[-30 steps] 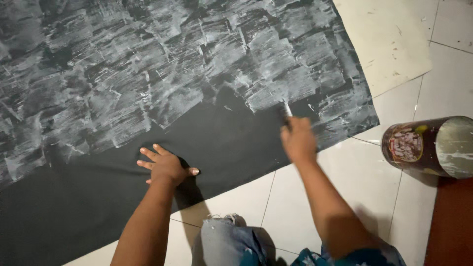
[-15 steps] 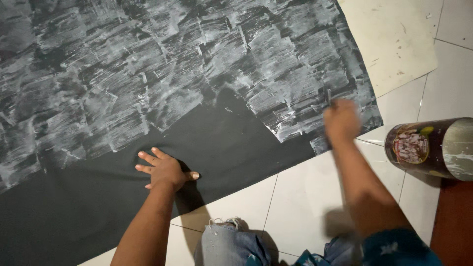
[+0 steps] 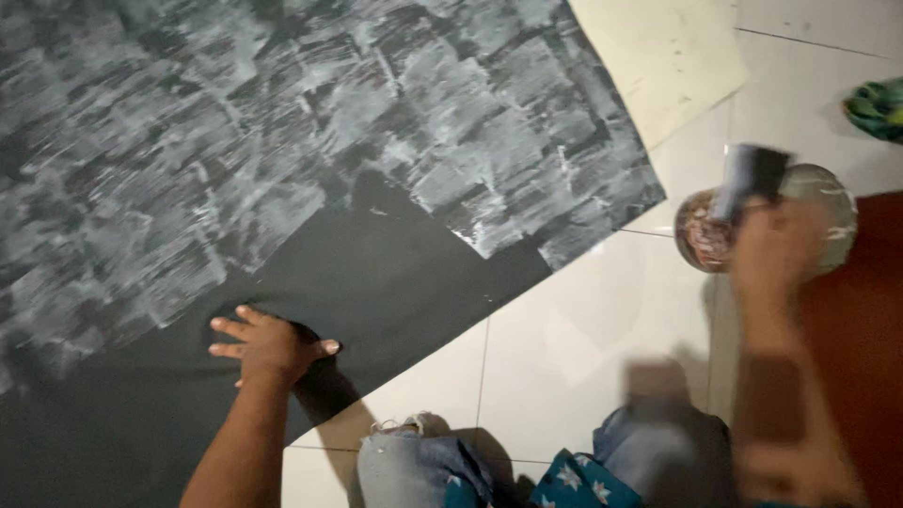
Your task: The person applies white paint to a large dark mat on the floor using a small brush. They repeatedly dip the brush into a paint can and spread the paint in short strokes across the mat surface.
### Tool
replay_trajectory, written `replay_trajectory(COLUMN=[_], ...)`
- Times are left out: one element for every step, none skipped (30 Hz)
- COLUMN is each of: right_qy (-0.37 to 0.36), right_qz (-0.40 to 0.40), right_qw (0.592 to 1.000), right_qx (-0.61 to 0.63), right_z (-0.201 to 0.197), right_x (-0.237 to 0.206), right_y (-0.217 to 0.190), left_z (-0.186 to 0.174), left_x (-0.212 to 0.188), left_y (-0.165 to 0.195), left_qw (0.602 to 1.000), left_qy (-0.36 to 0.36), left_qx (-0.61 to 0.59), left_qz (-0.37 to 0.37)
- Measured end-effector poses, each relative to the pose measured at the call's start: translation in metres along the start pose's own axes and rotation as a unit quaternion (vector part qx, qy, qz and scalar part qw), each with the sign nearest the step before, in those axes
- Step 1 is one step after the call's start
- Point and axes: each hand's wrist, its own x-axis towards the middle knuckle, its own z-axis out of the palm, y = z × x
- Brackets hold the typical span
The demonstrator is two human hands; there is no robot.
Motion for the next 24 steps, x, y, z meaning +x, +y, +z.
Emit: replay_trajectory(right_qy=[0.000, -0.012, -0.024, -0.050, -0.077, -0.136, -0.195, -0.253, -0.272, -0.287, -0.301, -0.305, -0.301, -0.292, -0.279, -0.264, -0.245, -0.225, -0.200, -0.170, -0.138, -0.108, -0.084, -0.062], right_qz=[-0.021, -0.012, -0.004, 0.031, 0.064, 0.062, 0.058, 0.053, 0.035, 0.031, 0.033, 0.033, 0.035, 0.036, 0.036, 0.038, 0.039, 0.043, 0.045, 0.048, 0.047, 0.044, 0.043, 0.042], right_qw=[0.998, 0.996, 0.992, 0.988, 0.982, 0.969, 0.952, 0.929, 0.921, 0.915, 0.909, 0.908, 0.911, 0.917, 0.924, 0.932, 0.941, 0.949, 0.959, 0.969, 0.979, 0.988, 0.993, 0.997], right_qx=[-0.054, -0.090, -0.126, -0.144, -0.159, -0.195, -0.229, -0.263, -0.277, -0.281, -0.288, -0.285, -0.279, -0.270, -0.258, -0.245, -0.230, -0.215, -0.197, -0.172, -0.142, -0.104, -0.063, -0.013], right_z=[-0.010, -0.012, -0.015, -0.008, 0.000, 0.012, 0.026, 0.038, 0.047, 0.055, 0.062, 0.067, 0.068, 0.066, 0.061, 0.054, 0.044, 0.034, 0.021, 0.008, -0.005, -0.017, -0.025, -0.030], right_x=[0.007, 0.015, 0.022, 0.033, 0.041, 0.049, 0.057, 0.061, 0.064, 0.066, 0.066, 0.065, 0.061, 0.057, 0.052, 0.046, 0.041, 0.034, 0.026, 0.017, 0.005, -0.006, -0.021, -0.036], right_y=[0.028, 0.052, 0.073, 0.088, 0.098, 0.102, 0.103, 0.102, 0.097, 0.090, 0.086, 0.084, 0.081, 0.076, 0.071, 0.066, 0.060, 0.052, 0.042, 0.031, 0.019, 0.004, -0.014, -0.033], left_z=[0.002, 0.004, 0.004, 0.004, 0.003, 0.002, 0.000, -0.001, -0.003, -0.005, -0.008, -0.010, -0.013, -0.015, -0.017, -0.020, -0.021, -0.022, -0.022, -0.022, -0.021, -0.020, -0.020, -0.020], left_x=[0.002, 0.005, 0.008, 0.011, 0.013, 0.016, 0.018, 0.020, 0.022, 0.024, 0.027, 0.029, 0.032, 0.034, 0.037, 0.040, 0.042, 0.046, 0.048, 0.051, 0.053, 0.054, 0.055, 0.057], left_y=[0.001, 0.003, 0.003, 0.003, 0.001, -0.002, -0.007, -0.012, -0.015, -0.019, -0.023, -0.026, -0.028, -0.031, -0.033, -0.036, -0.039, -0.042, -0.045, -0.050, -0.055, -0.059, -0.064, -0.069], left_qw=[1.000, 1.000, 1.000, 0.999, 1.000, 1.000, 1.000, 1.000, 1.000, 1.000, 1.000, 1.000, 1.000, 1.000, 1.000, 0.999, 0.999, 0.999, 0.999, 1.000, 1.000, 1.000, 0.999, 0.999], left_qy=[0.005, 0.002, 0.001, 0.001, 0.000, 0.001, 0.002, 0.002, 0.002, 0.002, 0.002, 0.002, 0.002, 0.002, 0.002, 0.002, 0.003, 0.002, 0.001, 0.005, 0.008, 0.011, 0.007, 0.004], left_qx=[0.002, 0.013, 0.024, 0.033, 0.025, 0.016, 0.005, 0.000, -0.005, -0.011, -0.008, -0.005, -0.002, -0.003, -0.004, -0.003, -0.002, 0.000, 0.002, -0.002, -0.004, -0.006, -0.008, -0.011], left_qz=[0.002, 0.001, -0.001, -0.006, 0.004, 0.012, 0.017, 0.020, 0.021, 0.024, 0.023, 0.022, 0.022, 0.026, 0.030, 0.036, 0.035, 0.033, 0.032, 0.029, 0.027, 0.028, 0.030, 0.033])
